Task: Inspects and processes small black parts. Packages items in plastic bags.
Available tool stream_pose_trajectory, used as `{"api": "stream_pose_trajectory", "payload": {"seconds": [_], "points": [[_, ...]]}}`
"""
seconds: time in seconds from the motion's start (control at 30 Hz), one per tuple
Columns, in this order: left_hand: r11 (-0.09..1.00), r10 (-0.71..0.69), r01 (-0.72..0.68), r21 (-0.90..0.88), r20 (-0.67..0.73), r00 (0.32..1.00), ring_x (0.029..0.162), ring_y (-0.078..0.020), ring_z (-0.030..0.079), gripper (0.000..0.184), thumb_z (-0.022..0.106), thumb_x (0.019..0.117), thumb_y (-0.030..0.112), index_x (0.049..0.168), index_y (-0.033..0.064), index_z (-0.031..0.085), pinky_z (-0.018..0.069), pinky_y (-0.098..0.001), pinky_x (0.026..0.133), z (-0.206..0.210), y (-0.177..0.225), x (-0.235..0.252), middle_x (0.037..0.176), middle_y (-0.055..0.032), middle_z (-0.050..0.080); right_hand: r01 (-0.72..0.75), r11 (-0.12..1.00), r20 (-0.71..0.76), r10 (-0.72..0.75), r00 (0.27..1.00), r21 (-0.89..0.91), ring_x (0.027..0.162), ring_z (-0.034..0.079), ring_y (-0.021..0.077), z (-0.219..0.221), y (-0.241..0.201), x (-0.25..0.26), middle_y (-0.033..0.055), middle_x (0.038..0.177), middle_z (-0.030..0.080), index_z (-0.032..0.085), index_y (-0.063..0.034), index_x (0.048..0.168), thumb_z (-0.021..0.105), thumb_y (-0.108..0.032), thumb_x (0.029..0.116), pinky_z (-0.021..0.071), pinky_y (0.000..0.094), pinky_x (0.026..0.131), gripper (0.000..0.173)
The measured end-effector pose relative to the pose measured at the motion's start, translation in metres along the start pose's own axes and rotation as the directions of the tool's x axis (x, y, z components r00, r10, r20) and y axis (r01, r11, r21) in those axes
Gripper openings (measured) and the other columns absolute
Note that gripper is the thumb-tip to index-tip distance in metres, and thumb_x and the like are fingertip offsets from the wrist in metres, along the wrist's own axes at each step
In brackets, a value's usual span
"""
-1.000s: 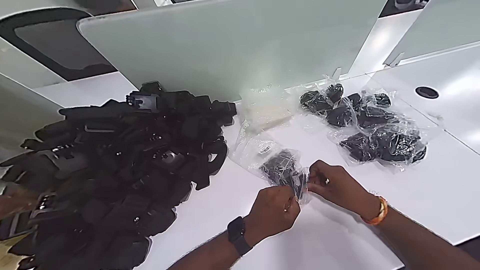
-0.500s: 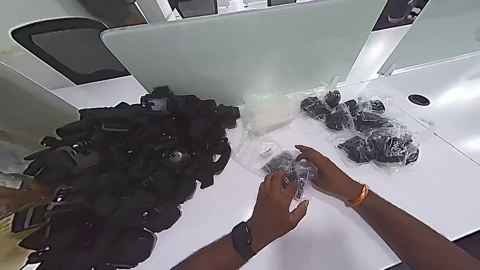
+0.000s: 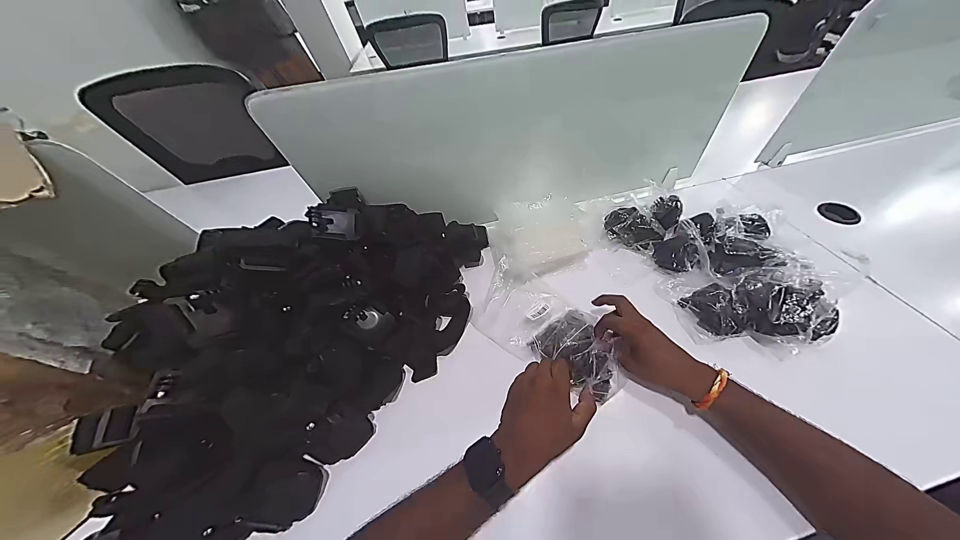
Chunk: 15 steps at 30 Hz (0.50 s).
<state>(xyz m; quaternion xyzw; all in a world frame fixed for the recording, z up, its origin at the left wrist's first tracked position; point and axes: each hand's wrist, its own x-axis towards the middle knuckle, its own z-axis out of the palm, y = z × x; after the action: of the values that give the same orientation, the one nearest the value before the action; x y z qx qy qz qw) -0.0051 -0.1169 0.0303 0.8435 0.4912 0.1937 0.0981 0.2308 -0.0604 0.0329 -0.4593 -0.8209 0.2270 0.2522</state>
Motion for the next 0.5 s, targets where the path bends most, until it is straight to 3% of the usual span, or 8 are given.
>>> {"api": "stream_pose_trajectory", "payload": {"seconds": [0.03, 0.1, 0.2, 0.33, 0.43, 0.5], "points": [[1.0, 0.005, -0.005, -0.008, -0.01, 1.0, 0.087, -0.0308, 0.07, 0.043, 0.057, 0.0956, 0.042, 0.099, 0.0013, 0.069, 0.0586, -0.0432, 0.074, 0.001, -0.001, 0.001, 0.092, -0.0147, 0.069, 0.026, 1.0, 0.012, -0.027, 1.0, 0.007, 0.107, 0.064, 0.0195, -0.001, 0.002, 0.002, 0.0183, 0.14, 0.053, 0.066, -0.0028, 0.101, 0.061, -0.001, 0.088, 0.0555, 0.0324, 0.091, 0.015], [0.999, 0.016, -0.016, -0.032, -0.006, 1.0, 0.088, -0.0307, 0.071, 0.04, 0.057, 0.096, 0.038, 0.1, 0.0008, 0.07, 0.059, -0.0434, 0.076, 0.0, -0.002, 0.003, 0.093, -0.0153, 0.07, 0.101, 0.995, 0.017, -0.101, 0.995, 0.019, 0.109, 0.065, 0.0196, -0.002, 0.009, 0.007, 0.0161, 0.129, 0.062, 0.066, -0.0013, 0.103, 0.057, -0.001, 0.0912, 0.0539, 0.0336, 0.095, 0.015], [0.995, -0.005, 0.008, -0.103, 0.037, 0.999, 0.093, -0.03, 0.07, 0.051, 0.059, 0.0946, 0.05, 0.104, 0.0006, 0.07, 0.0584, -0.0443, 0.081, -0.007, -0.001, 0.005, 0.098, -0.016, 0.07, 0.138, 0.99, -0.069, -0.135, 0.988, 0.042, 0.102, 0.067, 0.0169, 0.0, 0.015, 0.015, 0.0129, 0.11, 0.07, 0.071, 0.0001, 0.102, 0.056, -0.003, 0.0941, 0.0546, 0.0321, 0.093, 0.017], [0.977, -0.124, 0.144, -0.154, 0.131, 0.984, 0.098, -0.0294, 0.068, 0.079, 0.058, 0.0855, 0.075, 0.109, 0.0004, 0.069, 0.0569, -0.0455, 0.086, -0.023, 0.006, 0.004, 0.104, -0.0159, 0.069, 0.003, 0.995, -0.126, 0.009, 0.992, 0.098, 0.08, 0.064, 0.0105, -0.002, -0.013, 0.02, 0.0079, 0.092, 0.069, 0.072, -0.0012, 0.096, 0.061, -0.003, 0.0877, 0.055, 0.028, 0.074, 0.014], [0.967, -0.18, 0.208, -0.149, 0.18, 0.967, 0.099, -0.0302, 0.069, 0.079, 0.056, 0.0857, 0.075, 0.108, 0.0001, 0.069, 0.0565, -0.0486, 0.086, -0.045, 0.008, 0.013, 0.104, -0.0162, 0.07, -0.129, 0.991, -0.052, 0.132, 0.99, 0.044, 0.065, 0.056, 0.0094, -0.023, -0.055, 0.031, 0.0013, 0.074, 0.062, 0.07, -0.0064, 0.089, 0.062, -0.013, 0.0925, 0.0487, 0.0315, 0.062, 0.011], [0.965, -0.202, 0.23, -0.125, 0.204, 0.958, 0.096, -0.031, 0.069, 0.075, 0.056, 0.0873, 0.072, 0.106, 0.0005, 0.069, 0.0561, -0.0501, 0.084, -0.064, 0.008, 0.02, 0.101, -0.0159, 0.07, -0.184, 0.983, 0.07, 0.184, 0.98, -0.013, 0.059, 0.053, 0.0118, -0.044, -0.077, 0.045, 0.0006, 0.065, 0.057, 0.068, -0.0082, 0.081, 0.062, -0.02, 0.0971, 0.0457, 0.0365, 0.058, 0.02]]}}
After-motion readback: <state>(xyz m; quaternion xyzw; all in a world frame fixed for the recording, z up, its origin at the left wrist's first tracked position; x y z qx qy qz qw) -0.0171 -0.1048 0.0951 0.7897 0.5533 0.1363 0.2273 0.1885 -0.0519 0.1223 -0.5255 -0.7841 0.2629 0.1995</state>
